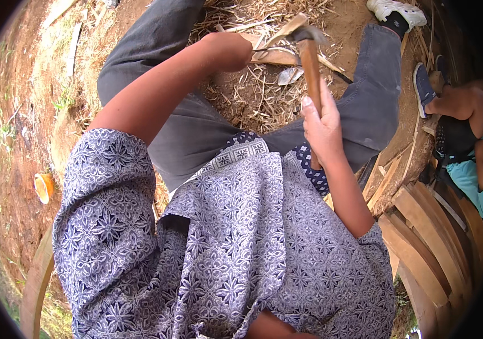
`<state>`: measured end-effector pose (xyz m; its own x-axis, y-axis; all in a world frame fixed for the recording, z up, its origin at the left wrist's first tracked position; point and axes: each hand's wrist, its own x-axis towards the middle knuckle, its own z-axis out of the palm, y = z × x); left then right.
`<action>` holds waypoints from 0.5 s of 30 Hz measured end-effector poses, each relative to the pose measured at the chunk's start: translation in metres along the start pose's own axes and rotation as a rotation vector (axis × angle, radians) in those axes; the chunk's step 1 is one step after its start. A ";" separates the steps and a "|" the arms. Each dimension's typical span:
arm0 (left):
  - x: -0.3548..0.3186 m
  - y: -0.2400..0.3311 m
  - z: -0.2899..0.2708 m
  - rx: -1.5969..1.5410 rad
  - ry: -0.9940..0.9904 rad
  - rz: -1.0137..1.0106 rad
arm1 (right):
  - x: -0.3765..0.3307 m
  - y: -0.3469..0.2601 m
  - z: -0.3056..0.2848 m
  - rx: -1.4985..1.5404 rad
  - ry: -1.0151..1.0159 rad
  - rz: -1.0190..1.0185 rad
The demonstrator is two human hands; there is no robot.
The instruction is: The person sits on the ground and uses a small axe to split and shape a piece of wood. They repeatedly strike the wood to remove thin shavings and refine its form, working on a small section at a time.
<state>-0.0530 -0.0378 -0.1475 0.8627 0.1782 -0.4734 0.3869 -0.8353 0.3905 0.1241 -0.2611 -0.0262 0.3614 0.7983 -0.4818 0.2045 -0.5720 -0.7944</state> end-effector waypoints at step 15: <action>-0.038 0.027 0.070 0.025 0.116 -0.064 | -0.006 0.023 0.007 0.096 0.008 0.033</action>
<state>-0.0981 -0.1033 -0.1750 0.8691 0.2894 -0.4012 0.4352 -0.8329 0.3420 0.1204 -0.2777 -0.0447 0.3741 0.7775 -0.5056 0.1040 -0.5769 -0.8102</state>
